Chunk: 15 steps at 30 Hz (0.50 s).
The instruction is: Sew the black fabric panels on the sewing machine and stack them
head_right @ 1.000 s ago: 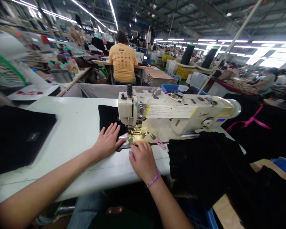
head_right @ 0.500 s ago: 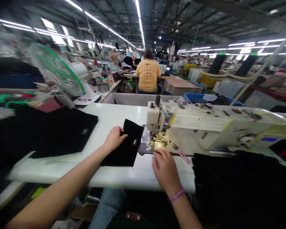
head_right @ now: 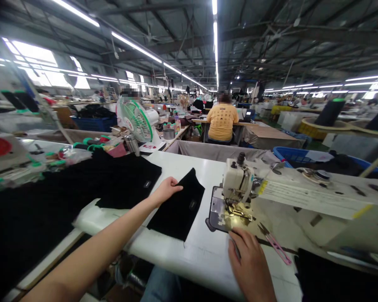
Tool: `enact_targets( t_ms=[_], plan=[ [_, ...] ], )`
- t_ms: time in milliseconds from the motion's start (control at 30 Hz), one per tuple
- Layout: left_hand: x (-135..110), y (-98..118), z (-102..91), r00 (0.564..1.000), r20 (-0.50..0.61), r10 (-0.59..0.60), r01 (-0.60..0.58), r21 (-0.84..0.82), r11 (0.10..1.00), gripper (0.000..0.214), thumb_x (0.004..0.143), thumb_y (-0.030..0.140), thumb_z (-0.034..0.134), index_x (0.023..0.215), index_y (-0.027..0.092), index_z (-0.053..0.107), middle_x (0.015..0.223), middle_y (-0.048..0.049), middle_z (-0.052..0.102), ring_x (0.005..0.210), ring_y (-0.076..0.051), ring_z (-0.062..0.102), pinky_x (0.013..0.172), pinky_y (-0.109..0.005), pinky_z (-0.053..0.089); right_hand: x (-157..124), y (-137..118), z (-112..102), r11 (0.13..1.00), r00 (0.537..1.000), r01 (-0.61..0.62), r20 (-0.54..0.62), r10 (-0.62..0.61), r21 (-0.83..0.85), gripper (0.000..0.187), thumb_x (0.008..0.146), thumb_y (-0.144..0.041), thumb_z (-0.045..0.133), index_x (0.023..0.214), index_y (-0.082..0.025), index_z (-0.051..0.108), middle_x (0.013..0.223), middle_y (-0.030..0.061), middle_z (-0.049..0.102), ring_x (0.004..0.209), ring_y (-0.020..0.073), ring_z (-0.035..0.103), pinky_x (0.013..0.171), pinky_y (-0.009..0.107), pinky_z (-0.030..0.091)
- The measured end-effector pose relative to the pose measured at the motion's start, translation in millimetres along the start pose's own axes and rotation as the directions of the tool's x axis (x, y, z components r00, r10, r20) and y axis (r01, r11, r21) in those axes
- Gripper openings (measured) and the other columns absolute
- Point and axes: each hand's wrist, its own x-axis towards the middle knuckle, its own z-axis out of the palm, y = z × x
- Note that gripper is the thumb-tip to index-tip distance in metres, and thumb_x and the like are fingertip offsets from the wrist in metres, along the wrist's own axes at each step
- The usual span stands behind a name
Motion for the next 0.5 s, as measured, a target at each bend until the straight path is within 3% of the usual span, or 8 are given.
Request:
enact_targets(
  t_ms=[133,267,367,500],
  plan=[
    [19.2,-20.5,-65.9,0.986,-0.159,-0.049,0.042,-0.045,0.998,0.031,0.082,0.031,0.075,0.105,0.014,0.062,0.098,-0.0061,0.069,0.088,-0.018,0.067,0.082,-0.032,0.054,-0.1,1.0,2.1,1.000,0.999,0.020,-0.029,-0.020,-0.007,0.030,0.101,-0.037,0.045,0.101,-0.021,0.070,0.107,0.0112,0.071,0.099,0.0270,0.067,0.085,0.044,0.056],
    [36.5,-56.0,-125.7,0.958,-0.238,-0.162,0.185,0.078,0.980,0.032,0.089,0.033,0.069,0.114,0.014,0.062,0.112,-0.0082,0.067,0.099,-0.021,0.065,0.088,-0.040,0.054,1.1,1.3,4.3,0.999,0.997,0.041,-0.061,-0.042,-0.024,0.030,0.101,-0.037,0.045,0.099,-0.020,0.070,0.105,0.0112,0.072,0.096,0.0267,0.068,0.084,0.044,0.056],
    [38.0,-79.8,-139.9,0.933,-0.251,-0.260,0.313,0.203,0.928,0.031,0.092,0.036,0.066,0.115,0.015,0.063,0.118,-0.0088,0.065,0.105,-0.023,0.064,0.091,-0.045,0.054,0.9,2.0,5.8,0.998,0.996,0.055,-0.069,-0.057,-0.027,0.030,0.101,-0.037,0.046,0.100,-0.019,0.070,0.106,0.0112,0.071,0.097,0.0266,0.068,0.083,0.043,0.057],
    [32.1,-95.0,-132.2,0.898,-0.284,-0.335,0.419,0.322,0.849,0.040,0.092,0.044,0.063,0.120,0.015,0.062,0.128,-0.0115,0.062,0.114,-0.026,0.061,0.097,-0.049,0.051,0.6,1.6,6.6,0.998,0.996,0.055,-0.071,-0.057,-0.029,0.031,0.102,-0.038,0.045,0.100,-0.019,0.070,0.106,0.0113,0.071,0.097,0.0268,0.068,0.084,0.043,0.056]
  ],
)
